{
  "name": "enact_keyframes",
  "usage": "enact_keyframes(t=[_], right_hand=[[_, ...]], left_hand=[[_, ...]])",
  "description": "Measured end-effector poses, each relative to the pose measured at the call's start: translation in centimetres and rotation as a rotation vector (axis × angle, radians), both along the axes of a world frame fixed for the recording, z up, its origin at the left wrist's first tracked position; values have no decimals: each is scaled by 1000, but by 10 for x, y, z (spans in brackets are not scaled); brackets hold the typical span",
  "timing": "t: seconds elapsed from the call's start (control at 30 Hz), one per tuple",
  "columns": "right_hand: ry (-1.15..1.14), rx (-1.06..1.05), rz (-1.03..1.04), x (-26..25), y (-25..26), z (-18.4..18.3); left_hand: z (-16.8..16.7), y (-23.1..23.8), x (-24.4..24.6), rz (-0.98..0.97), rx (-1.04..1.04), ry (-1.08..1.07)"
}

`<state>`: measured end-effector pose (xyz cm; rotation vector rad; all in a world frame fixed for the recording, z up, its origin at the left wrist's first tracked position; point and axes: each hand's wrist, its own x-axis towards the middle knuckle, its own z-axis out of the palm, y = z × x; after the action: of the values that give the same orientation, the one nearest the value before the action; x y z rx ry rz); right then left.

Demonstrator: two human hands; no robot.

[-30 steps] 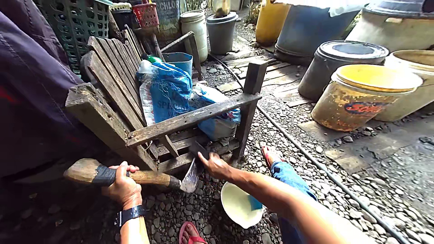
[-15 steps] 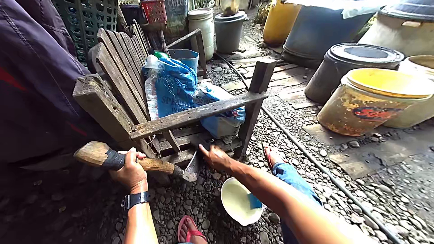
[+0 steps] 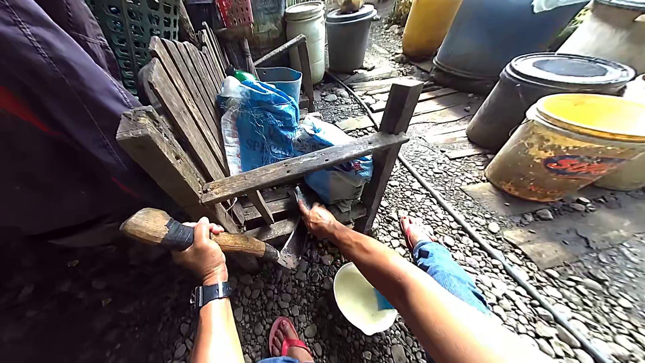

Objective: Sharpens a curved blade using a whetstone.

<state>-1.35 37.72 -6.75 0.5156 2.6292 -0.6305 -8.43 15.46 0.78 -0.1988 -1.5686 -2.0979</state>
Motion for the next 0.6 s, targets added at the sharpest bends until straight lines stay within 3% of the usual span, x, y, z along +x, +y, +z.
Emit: enact_keyframes(t=[0.13, 0.33, 0.5, 0.6], right_hand=[[1, 10, 182, 51, -15, -13], [-5, 6, -6, -4, 0, 5], [10, 21, 160, 46, -9, -13], [31, 5, 135, 38, -2, -7]], left_hand=[[0, 3, -3, 6, -9, 12], [4, 5, 3, -23, -5, 26], [2, 4, 0, -17, -7, 31], [2, 3, -3, -52, 1, 35]])
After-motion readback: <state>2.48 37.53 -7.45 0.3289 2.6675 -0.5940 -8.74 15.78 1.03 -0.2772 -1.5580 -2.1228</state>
